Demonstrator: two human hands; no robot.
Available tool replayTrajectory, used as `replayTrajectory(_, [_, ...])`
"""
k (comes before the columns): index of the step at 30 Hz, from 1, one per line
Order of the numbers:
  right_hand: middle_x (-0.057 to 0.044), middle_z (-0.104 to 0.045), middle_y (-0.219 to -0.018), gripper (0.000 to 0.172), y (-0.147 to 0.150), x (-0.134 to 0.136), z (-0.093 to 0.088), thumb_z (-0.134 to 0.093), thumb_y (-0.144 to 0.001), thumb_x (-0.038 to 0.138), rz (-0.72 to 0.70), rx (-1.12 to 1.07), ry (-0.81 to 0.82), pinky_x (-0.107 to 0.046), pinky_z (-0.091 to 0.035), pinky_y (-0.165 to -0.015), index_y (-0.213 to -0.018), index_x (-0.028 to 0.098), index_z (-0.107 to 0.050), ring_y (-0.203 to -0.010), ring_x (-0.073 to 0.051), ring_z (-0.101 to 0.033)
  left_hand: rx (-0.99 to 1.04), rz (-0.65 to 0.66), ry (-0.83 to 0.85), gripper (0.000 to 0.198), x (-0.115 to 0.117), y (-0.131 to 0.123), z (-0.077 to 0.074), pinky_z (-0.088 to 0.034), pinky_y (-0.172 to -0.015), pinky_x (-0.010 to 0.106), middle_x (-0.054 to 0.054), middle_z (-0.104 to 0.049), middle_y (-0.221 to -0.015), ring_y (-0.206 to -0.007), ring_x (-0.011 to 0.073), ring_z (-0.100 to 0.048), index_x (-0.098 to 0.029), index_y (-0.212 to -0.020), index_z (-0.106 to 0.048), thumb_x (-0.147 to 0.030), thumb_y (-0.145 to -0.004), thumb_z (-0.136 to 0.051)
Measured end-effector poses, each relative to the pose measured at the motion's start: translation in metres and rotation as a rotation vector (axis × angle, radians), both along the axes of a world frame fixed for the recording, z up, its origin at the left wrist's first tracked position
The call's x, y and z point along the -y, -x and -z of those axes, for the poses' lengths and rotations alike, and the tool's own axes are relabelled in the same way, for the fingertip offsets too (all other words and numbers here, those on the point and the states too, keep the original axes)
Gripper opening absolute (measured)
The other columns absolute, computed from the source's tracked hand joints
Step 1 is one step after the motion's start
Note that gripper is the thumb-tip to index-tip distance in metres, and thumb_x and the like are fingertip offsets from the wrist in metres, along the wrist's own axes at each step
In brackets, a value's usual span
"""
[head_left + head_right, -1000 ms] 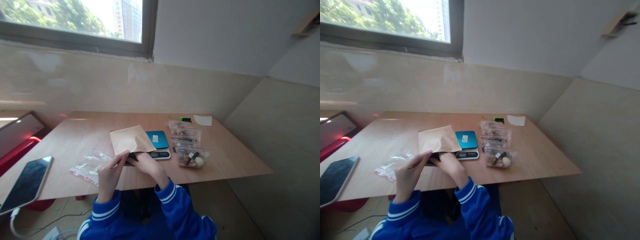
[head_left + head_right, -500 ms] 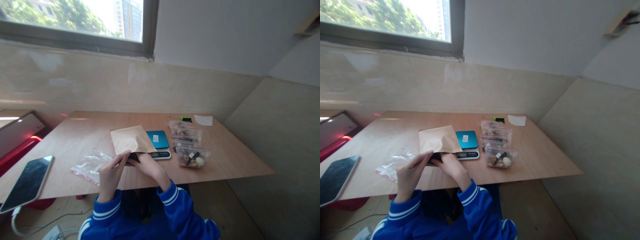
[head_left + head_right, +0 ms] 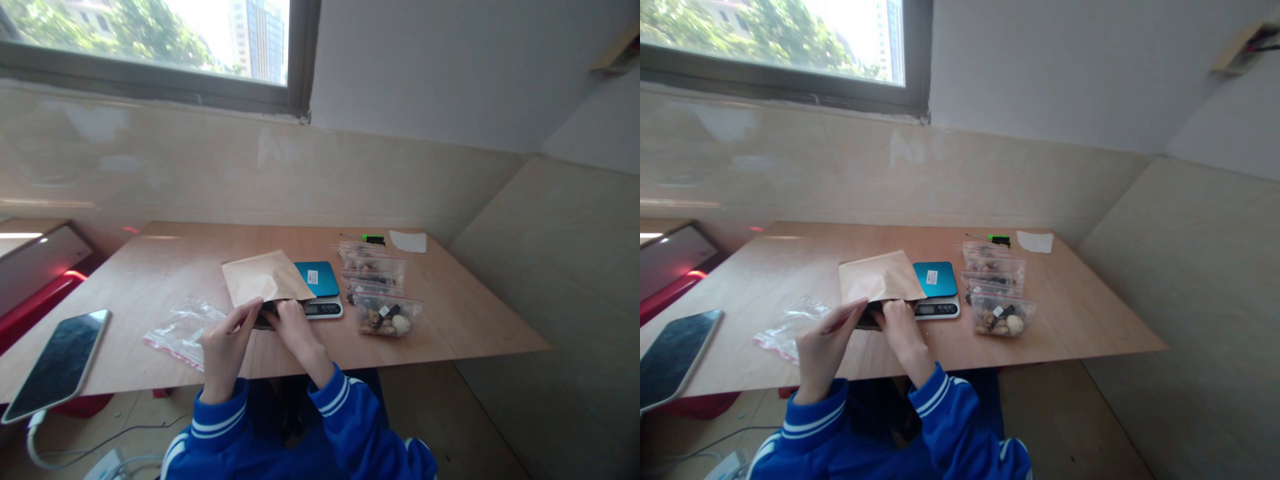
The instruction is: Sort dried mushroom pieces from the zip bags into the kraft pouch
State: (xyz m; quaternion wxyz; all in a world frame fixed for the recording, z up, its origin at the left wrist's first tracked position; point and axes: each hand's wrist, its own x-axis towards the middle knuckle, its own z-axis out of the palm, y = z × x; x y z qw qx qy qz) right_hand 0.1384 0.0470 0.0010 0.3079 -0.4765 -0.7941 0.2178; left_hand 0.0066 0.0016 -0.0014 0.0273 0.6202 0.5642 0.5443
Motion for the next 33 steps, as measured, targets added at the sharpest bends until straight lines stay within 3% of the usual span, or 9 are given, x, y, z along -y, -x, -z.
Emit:
replayTrajectory(11, [-0.012, -0.07, -0.102, 0.022, -0.003, 0.015, -0.015, -0.057, -0.092, 0.022, -0.039, 0.242, -0.116, -0.034, -0.052, -0.082, -0.112, 0.016, -0.064, -0.094, -0.024, -0.067, 0.052, -0.015, 0.027, 0.016, 0.002, 0.0, -0.005, -0.054, -0.068, 0.019, -0.004, -0.076, -0.093, -0.078, 0.014, -0.072, -0.028, -0.097, -0.073, -0.033, -0.084, -0.064])
replayTrajectory(19, [-0.005, -0.068, -0.103, 0.021, -0.012, 0.016, -0.009, -0.046, -0.097, 0.027, -0.144, 0.202, -0.354, -0.033, -0.045, -0.085, -0.11, 0.02, -0.061, -0.1, -0.02, -0.061, 0.1, -0.094, 0.073, 0.018, 0.006, -0.002, -0.013, -0.054, -0.068, 0.022, -0.004, -0.076, -0.091, -0.078, 0.0159, -0.072, -0.029, -0.094, -0.074, -0.038, -0.083, -0.064])
replayTrajectory(25, [-0.005, -0.066, -0.095, 0.029, -0.016, 0.015, 0.0, -0.036, -0.101, 0.031, -0.094, 0.204, -0.569, -0.033, -0.039, -0.083, -0.112, 0.021, -0.06, -0.089, -0.019, -0.059, 0.216, -0.017, 0.12, 0.016, 0.004, -0.002, -0.021, -0.056, -0.07, 0.022, -0.005, -0.076, -0.087, -0.079, 0.0164, -0.072, -0.029, -0.09, -0.075, -0.037, -0.081, -0.065])
replayTrajectory(33, [-0.007, -0.066, -0.097, 0.026, -0.017, 0.011, -0.002, -0.039, -0.1, 0.029, -0.049, 0.037, -0.594, -0.034, -0.037, -0.087, -0.112, 0.02, -0.061, -0.093, -0.019, -0.057, 0.234, 0.033, 0.159, 0.014, -0.006, -0.003, -0.035, -0.057, -0.07, 0.022, -0.005, -0.076, -0.083, -0.077, 0.017, -0.073, -0.029, -0.087, -0.075, -0.035, -0.079, -0.065])
